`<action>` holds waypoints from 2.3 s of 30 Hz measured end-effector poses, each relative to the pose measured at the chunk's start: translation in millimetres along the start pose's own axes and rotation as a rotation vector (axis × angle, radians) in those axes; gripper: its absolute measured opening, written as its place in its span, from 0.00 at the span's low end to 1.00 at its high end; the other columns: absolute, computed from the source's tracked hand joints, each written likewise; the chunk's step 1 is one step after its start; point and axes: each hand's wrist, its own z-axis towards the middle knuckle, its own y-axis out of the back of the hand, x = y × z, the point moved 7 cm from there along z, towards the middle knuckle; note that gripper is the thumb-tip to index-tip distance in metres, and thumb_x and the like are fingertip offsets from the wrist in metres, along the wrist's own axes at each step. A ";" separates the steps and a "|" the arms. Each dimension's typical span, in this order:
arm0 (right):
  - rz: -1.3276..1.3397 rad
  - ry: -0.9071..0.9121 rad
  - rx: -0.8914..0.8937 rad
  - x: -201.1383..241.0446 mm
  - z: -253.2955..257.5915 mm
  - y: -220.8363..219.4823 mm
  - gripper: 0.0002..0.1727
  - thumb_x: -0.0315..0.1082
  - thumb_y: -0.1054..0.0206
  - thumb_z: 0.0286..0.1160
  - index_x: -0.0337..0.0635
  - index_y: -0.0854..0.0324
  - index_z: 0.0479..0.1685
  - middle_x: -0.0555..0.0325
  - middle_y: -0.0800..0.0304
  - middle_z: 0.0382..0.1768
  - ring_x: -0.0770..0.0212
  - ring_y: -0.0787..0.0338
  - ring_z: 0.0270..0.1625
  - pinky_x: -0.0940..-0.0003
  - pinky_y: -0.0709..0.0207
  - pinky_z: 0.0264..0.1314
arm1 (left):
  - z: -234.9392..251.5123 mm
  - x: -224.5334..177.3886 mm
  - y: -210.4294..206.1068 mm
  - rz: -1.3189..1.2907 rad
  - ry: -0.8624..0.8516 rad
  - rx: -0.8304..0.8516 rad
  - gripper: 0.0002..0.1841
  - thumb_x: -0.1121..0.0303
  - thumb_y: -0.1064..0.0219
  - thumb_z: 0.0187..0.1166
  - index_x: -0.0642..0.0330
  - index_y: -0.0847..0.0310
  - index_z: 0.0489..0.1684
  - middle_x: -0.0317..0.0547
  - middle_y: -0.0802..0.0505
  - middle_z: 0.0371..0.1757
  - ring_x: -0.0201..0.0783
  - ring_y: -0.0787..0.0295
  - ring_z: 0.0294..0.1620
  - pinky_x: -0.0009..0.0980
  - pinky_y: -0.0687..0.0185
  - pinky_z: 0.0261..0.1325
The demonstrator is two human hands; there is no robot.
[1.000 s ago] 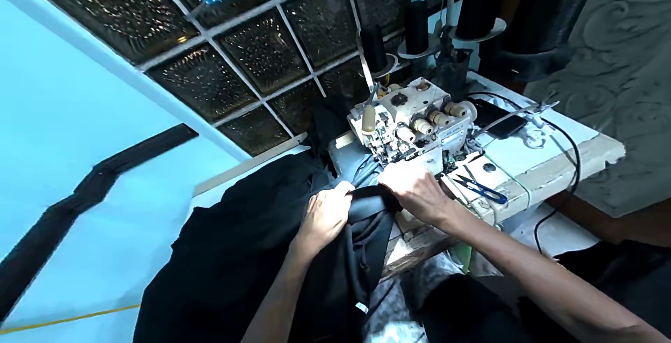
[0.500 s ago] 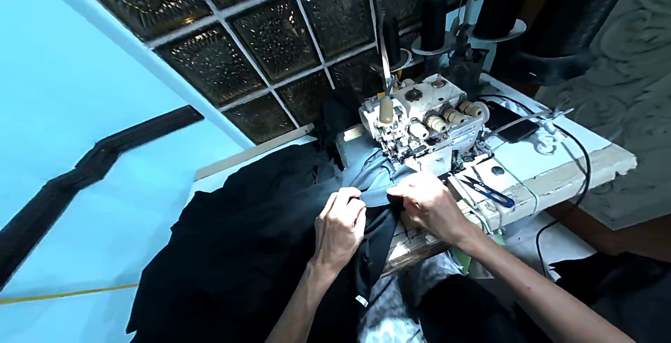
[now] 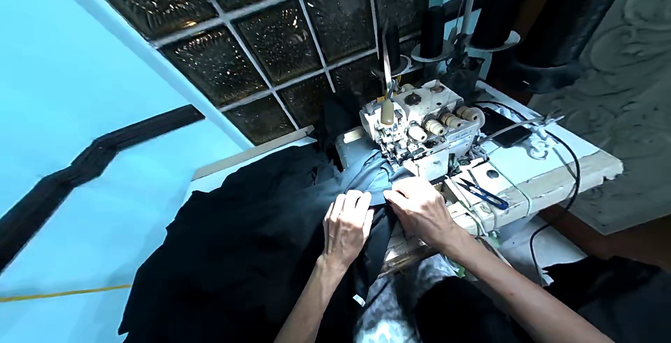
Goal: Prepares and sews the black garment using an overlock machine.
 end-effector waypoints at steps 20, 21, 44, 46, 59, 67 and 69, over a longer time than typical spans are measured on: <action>0.603 0.285 0.368 72.1 -42.7 92.8 0.12 0.32 0.43 0.87 0.48 0.13 0.39 0.64 0.06 0.38 0.61 0.09 0.62 0.48 0.42 0.89 | -33.6 -66.0 124.9 -0.697 -0.588 0.782 0.19 0.67 0.48 0.89 0.55 0.15 0.26 0.42 0.18 0.23 0.40 0.20 0.21 0.34 0.27 0.24; 0.612 0.264 0.345 69.2 -39.3 94.4 0.13 0.33 0.44 0.88 0.48 0.13 0.40 0.64 0.06 0.40 0.61 0.10 0.64 0.48 0.42 0.89 | -29.0 -66.3 125.1 -0.735 -0.593 0.777 0.19 0.67 0.48 0.90 0.55 0.16 0.27 0.42 0.18 0.23 0.39 0.21 0.22 0.33 0.28 0.25; 1.143 -0.009 0.845 113.3 -14.9 40.6 0.19 0.37 0.39 0.87 0.30 0.19 0.29 0.46 0.20 0.23 0.50 0.17 0.29 0.51 0.27 0.35 | 43.3 -1.5 104.9 -1.211 0.296 0.484 0.08 0.63 0.36 0.86 0.46 0.14 0.35 0.29 0.07 0.35 0.28 0.05 0.34 0.29 0.04 0.43; 1.213 -0.115 0.690 96.6 6.8 59.7 0.19 0.36 0.41 0.87 0.31 0.21 0.29 0.55 0.24 0.17 0.63 0.23 0.21 0.65 0.31 0.28 | 43.3 -9.8 102.2 -1.190 0.353 0.493 0.10 0.68 0.39 0.87 0.47 0.15 0.34 0.28 0.06 0.33 0.27 0.05 0.35 0.27 0.05 0.46; 1.030 -0.565 -0.069 -16.6 31.1 68.4 0.15 0.39 0.46 0.91 0.43 0.17 0.41 0.66 0.19 0.23 0.75 0.19 0.26 0.76 0.24 0.29 | 130.2 -26.8 86.9 -0.550 0.190 0.586 0.15 0.71 0.45 0.90 0.54 0.23 0.27 0.30 0.22 0.22 0.21 0.29 0.23 0.19 0.36 0.29; 0.990 -0.252 0.313 2.3 0.8 70.5 0.18 0.40 0.41 0.88 0.36 0.13 0.37 0.61 0.15 0.27 0.78 0.22 0.31 0.80 0.30 0.39 | 86.2 -55.1 64.4 -0.493 0.250 1.006 0.15 0.65 0.47 0.93 0.61 0.20 0.36 0.38 0.20 0.16 0.26 0.26 0.12 0.22 0.27 0.19; 0.999 -0.276 0.268 -2.7 -1.3 73.1 0.17 0.40 0.40 0.87 0.36 0.12 0.39 0.63 0.13 0.30 0.81 0.19 0.35 0.83 0.28 0.43 | 79.8 -58.8 66.6 -0.475 0.207 0.998 0.16 0.64 0.48 0.93 0.60 0.21 0.35 0.33 0.21 0.16 0.22 0.27 0.14 0.19 0.30 0.21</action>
